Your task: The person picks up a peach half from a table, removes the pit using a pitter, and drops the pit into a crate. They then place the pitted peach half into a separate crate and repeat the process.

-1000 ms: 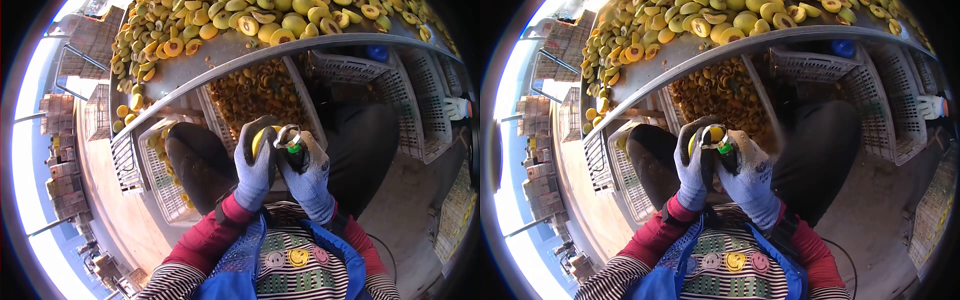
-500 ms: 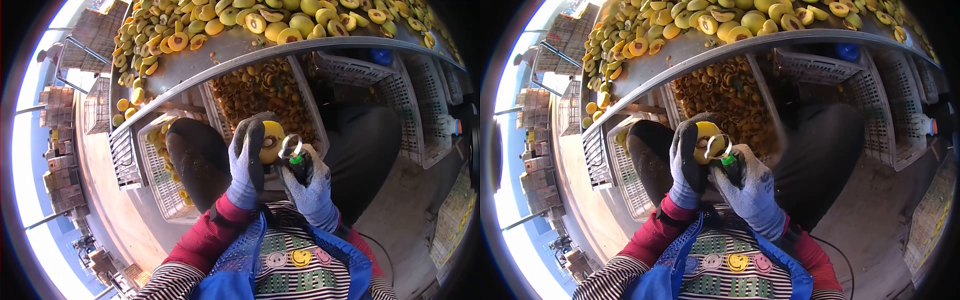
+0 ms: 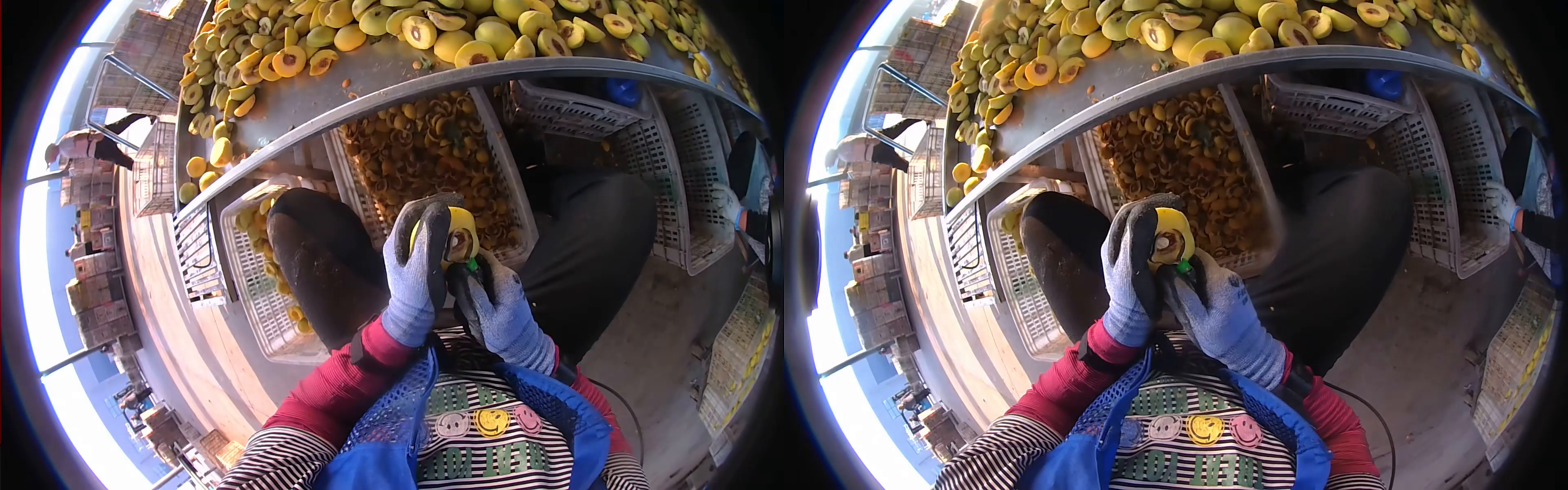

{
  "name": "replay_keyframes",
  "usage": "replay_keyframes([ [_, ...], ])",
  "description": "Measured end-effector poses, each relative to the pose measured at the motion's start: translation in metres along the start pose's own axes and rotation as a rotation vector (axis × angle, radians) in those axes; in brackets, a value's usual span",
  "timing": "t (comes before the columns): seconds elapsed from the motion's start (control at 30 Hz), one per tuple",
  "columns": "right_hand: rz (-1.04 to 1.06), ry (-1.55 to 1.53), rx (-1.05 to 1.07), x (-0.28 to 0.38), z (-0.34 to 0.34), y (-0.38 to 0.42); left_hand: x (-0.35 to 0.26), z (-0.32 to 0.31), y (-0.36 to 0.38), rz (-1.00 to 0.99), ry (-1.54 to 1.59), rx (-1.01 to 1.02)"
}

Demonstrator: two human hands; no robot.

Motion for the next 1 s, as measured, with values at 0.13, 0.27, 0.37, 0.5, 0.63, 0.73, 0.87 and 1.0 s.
replay_keyframes([
  [0.13, 0.232, 0.283, -0.05, -0.004, -0.003, 0.008, -0.001, 0.002, -0.002, 0.044, -0.049, 0.086],
  [0.27, -0.373, -0.53, 0.026, 0.011, -0.006, 0.011, -0.003, 0.004, -0.01, -0.013, -0.082, 0.187],
  [0.37, -0.61, -1.304, 0.191, 0.012, -0.005, 0.003, 0.004, 0.009, -0.02, -0.224, -0.214, 0.239],
  [0.5, -0.655, -1.504, 0.361, -0.007, -0.009, 0.003, 0.014, 0.021, -0.027, -0.497, -0.526, 0.31],
  [0.63, -0.612, -2.067, 0.668, -0.017, -0.019, 0.007, 0.013, 0.031, -0.035, -0.515, -0.676, 0.513],
  [0.73, -0.521, -2.172, 0.707, -0.016, -0.023, 0.005, 0.024, 0.017, -0.02, -0.017, -0.042, 0.389],
  [0.87, -0.275, -2.034, 0.636, -0.005, -0.008, -0.004, 0.038, 0.006, -0.002, 0.306, 0.59, 0.141],
  [1.0, -0.685, -1.935, 0.372, -0.027, -0.008, 0.001, 0.03, 0.056, 0.005, 0.096, 0.307, -0.173],
])
Point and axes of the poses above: each hand's wrist, its own y-axis away from the middle knuckle, its own z-axis out of the back of the hand, x = y × z, the point moved 1 cm from there along -y, towards the middle knuckle, and after that the axes turned 9 degrees about x, right-handed, at the moved point
